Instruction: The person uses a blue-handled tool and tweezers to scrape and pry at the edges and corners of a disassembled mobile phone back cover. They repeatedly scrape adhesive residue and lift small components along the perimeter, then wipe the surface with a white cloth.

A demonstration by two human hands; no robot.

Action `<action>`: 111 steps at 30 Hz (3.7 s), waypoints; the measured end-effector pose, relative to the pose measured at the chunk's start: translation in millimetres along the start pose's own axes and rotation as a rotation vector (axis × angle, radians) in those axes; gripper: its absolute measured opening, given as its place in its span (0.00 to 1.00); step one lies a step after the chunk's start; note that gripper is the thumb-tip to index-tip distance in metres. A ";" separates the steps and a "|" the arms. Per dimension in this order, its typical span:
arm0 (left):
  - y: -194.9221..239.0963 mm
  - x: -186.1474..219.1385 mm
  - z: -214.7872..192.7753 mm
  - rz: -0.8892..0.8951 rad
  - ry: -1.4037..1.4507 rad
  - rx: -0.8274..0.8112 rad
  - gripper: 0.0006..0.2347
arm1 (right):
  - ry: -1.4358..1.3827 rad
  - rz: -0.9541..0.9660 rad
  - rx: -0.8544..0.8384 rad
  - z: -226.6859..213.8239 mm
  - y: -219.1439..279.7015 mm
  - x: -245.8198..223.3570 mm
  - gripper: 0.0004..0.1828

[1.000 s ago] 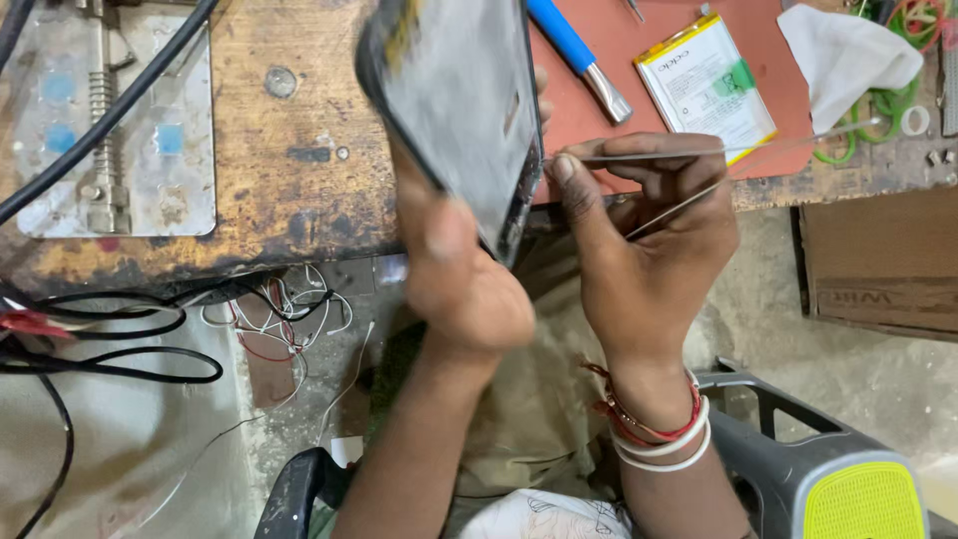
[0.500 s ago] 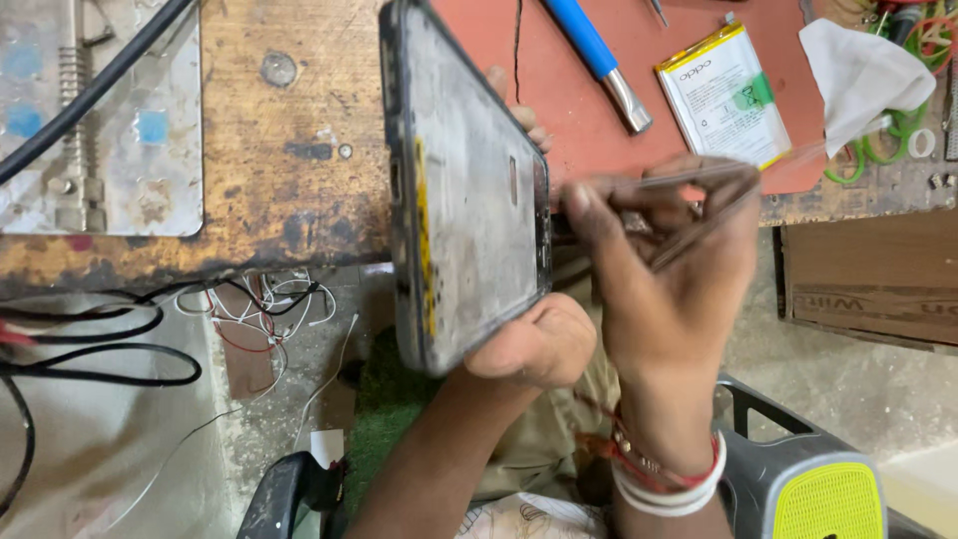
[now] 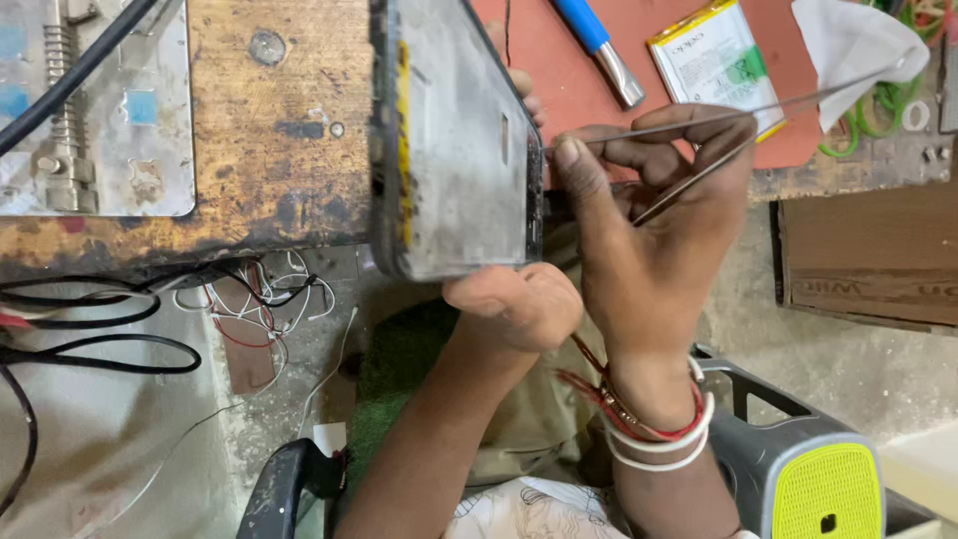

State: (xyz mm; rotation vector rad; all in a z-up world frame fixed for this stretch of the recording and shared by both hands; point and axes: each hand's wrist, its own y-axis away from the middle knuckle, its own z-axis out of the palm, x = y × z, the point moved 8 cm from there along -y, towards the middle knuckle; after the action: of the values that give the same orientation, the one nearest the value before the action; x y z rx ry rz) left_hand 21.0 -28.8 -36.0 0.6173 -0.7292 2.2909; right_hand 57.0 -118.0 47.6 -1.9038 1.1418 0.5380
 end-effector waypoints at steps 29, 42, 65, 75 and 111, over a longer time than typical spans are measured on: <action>16.3 71.6 -4.9 0.374 -0.718 -0.125 0.31 | -0.520 0.190 0.160 -21.9 11.2 20.1 0.20; 5.6 76.3 -3.8 0.341 -0.618 -0.144 0.28 | -0.392 0.205 -0.024 -0.9 -2.8 15.7 0.20; 3.8 71.2 -10.9 0.301 -0.414 -0.079 0.27 | -0.226 0.222 -0.036 6.0 -6.6 3.7 0.19; -1.3 82.9 -3.1 0.153 -0.455 -0.067 0.26 | -0.310 0.047 -0.028 15.0 -20.7 3.8 0.18; -4.4 82.3 -3.1 0.106 -0.468 -0.022 0.25 | -0.358 0.236 -0.085 4.7 -8.7 17.7 0.20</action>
State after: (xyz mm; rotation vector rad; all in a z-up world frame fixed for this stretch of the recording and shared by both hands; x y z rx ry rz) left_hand -32.6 11.7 11.9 1.1498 -1.0222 2.2494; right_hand 73.5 -121.1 36.3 -1.6631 1.1221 1.0267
